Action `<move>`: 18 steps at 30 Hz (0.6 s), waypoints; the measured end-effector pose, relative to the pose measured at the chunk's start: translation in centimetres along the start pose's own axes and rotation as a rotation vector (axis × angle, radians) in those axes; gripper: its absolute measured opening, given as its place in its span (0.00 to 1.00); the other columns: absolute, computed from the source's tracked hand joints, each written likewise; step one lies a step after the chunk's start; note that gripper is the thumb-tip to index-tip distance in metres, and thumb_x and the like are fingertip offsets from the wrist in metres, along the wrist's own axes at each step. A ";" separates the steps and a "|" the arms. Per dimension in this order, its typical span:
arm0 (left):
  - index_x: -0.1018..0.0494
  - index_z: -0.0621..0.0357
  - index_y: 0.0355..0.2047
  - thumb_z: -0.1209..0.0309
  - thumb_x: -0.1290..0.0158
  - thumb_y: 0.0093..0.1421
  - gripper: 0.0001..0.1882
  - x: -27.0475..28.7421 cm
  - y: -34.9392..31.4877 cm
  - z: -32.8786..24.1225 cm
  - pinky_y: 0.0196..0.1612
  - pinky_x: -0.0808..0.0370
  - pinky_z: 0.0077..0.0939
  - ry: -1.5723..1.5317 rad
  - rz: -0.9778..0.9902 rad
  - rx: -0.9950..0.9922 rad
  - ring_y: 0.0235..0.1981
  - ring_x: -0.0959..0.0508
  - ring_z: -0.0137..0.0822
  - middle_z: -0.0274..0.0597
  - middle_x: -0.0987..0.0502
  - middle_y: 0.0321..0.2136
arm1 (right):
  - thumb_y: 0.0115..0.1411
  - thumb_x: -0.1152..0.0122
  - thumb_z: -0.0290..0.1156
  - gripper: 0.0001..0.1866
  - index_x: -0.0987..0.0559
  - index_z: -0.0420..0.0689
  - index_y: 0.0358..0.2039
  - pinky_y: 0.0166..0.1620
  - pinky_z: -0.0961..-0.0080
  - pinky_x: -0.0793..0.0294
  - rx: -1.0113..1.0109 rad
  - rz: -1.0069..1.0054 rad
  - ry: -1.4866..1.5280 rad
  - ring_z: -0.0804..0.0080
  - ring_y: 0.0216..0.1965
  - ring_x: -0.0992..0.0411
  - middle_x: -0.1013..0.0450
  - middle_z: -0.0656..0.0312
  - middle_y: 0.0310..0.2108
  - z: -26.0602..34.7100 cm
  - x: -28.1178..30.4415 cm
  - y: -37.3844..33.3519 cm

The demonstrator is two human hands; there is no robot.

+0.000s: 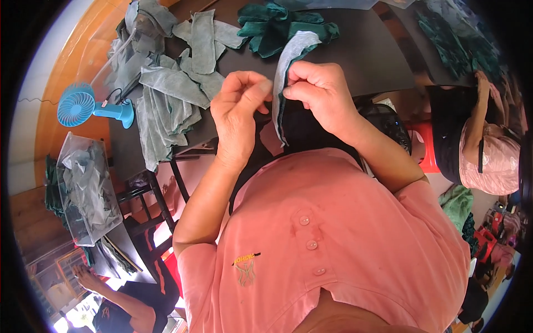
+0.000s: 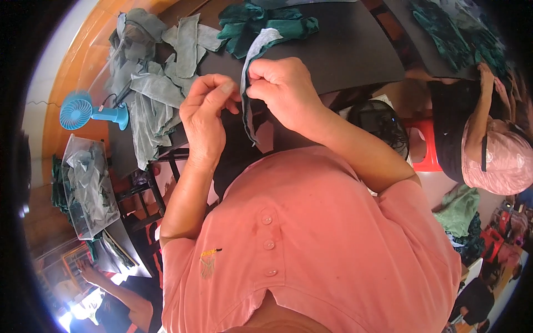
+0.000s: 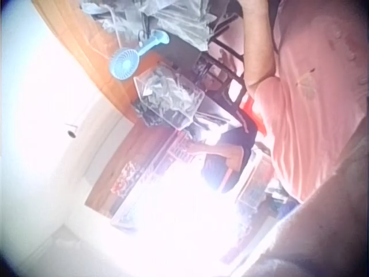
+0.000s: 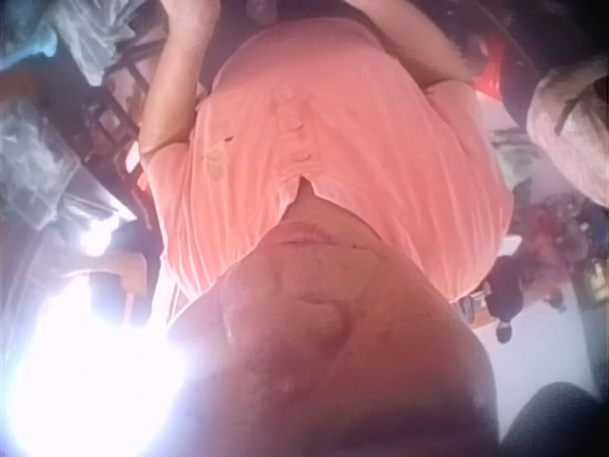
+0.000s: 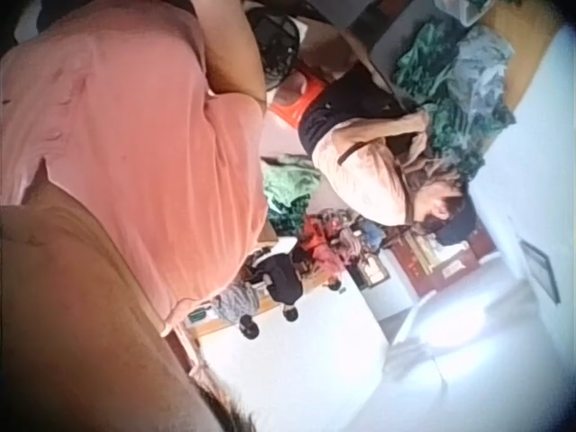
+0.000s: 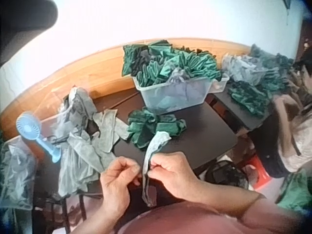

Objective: The recorder is inspecting and manipulating small strips of green fabric in a workshop environment.

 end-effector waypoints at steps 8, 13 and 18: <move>0.24 0.65 0.35 0.77 0.43 0.58 0.05 -3.0 -0.2 -0.2 0.30 0.29 0.17 0.146 0.090 -0.098 0.28 0.26 0.23 0.36 0.24 0.27 | 0.47 0.43 0.30 0.06 0.26 0.41 0.21 0.24 0.63 0.36 0.073 0.000 -0.284 0.54 0.18 0.33 0.33 0.51 0.15 1.8 1.8 -0.4; 0.24 0.67 0.36 0.77 0.46 0.60 0.06 -3.8 0.1 1.8 0.30 0.29 0.18 -0.135 0.105 0.092 0.26 0.26 0.25 0.39 0.24 0.27 | 0.47 0.43 0.30 0.06 0.26 0.41 0.19 0.25 0.62 0.35 0.016 0.013 -0.321 0.53 0.18 0.33 0.33 0.52 0.15 1.7 2.8 -0.7; 0.24 0.65 0.34 0.77 0.47 0.60 0.04 -4.7 -0.2 1.0 0.29 0.29 0.17 0.007 0.133 0.002 0.26 0.25 0.23 0.36 0.23 0.26 | 0.47 0.43 0.30 0.06 0.27 0.41 0.19 0.24 0.62 0.36 0.213 -0.035 -0.500 0.51 0.18 0.34 0.33 0.52 0.16 3.6 2.8 -1.0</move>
Point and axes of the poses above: each hand's wrist, its own y-axis towards the middle knuckle, its own x-axis out of the back of the hand, z = x × y, the point moved 9 cm from there along y, towards the middle knuckle
